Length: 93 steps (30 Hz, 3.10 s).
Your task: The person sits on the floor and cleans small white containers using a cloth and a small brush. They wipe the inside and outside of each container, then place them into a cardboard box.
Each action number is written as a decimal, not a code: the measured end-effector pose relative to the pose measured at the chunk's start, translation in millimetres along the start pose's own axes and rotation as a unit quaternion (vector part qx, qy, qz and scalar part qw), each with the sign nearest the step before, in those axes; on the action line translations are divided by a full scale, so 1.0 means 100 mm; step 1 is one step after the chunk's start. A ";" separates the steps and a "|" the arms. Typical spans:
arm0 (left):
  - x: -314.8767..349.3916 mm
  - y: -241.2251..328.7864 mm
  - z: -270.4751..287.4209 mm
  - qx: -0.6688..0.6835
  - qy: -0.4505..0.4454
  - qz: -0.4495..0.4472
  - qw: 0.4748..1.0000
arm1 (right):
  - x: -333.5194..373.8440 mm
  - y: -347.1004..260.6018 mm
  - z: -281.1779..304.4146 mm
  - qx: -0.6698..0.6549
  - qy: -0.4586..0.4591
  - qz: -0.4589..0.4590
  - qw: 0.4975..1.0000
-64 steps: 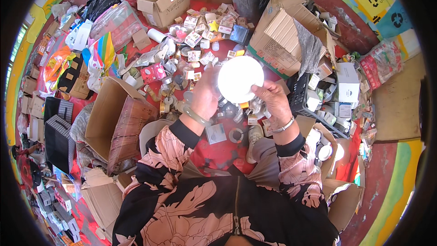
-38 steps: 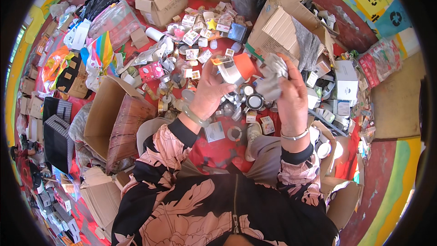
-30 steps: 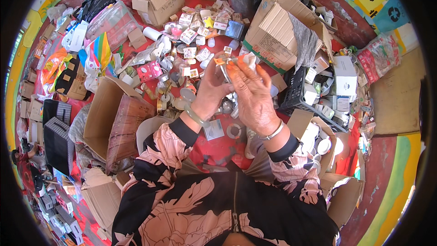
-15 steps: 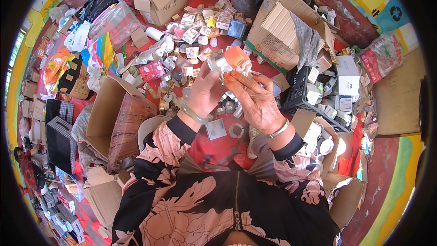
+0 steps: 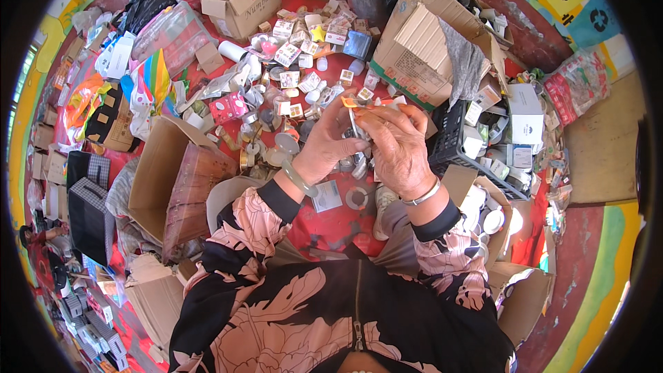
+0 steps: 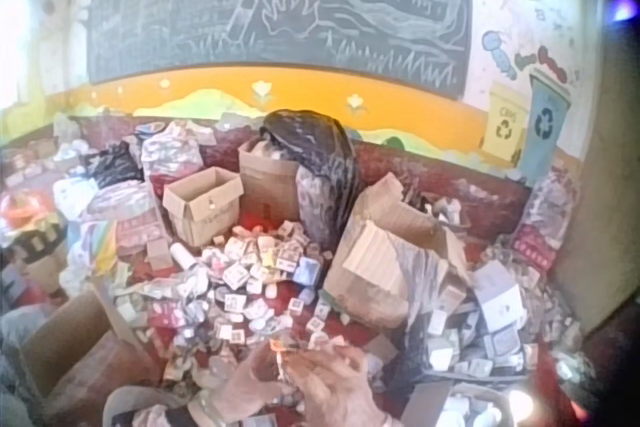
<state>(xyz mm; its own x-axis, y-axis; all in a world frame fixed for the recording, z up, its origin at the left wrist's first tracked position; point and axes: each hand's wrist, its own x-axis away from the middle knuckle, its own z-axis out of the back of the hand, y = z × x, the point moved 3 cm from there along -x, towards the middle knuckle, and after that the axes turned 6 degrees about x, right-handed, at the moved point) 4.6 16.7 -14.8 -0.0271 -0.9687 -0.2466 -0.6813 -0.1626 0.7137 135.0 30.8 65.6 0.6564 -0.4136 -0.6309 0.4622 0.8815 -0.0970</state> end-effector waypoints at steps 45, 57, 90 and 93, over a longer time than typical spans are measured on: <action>0.05 0.19 -0.03 -0.427 -0.029 -0.137 0.894 | 0.21 0.61 0.41 -0.419 0.034 -0.428 0.800; 0.15 0.23 -0.25 -0.515 -0.150 -0.181 0.824 | 0.29 0.47 -0.09 -0.472 -0.188 -0.367 0.780; 0.10 0.17 -0.26 -0.611 -0.150 -0.238 0.740 | 0.45 0.45 -0.40 -0.694 0.045 -0.392 0.602; 0.06 0.10 -0.08 -0.369 -0.062 -0.089 0.923 | 0.37 0.47 -0.36 -0.625 0.057 -0.387 0.676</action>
<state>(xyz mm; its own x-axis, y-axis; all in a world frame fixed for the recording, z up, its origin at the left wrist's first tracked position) 3.2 7.5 -4.3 -0.0781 -0.8928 -0.4437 0.0005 -0.4451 0.8955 159.6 65.0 10.0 0.4234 -0.9034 -0.0678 -0.2702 -0.0545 -0.9612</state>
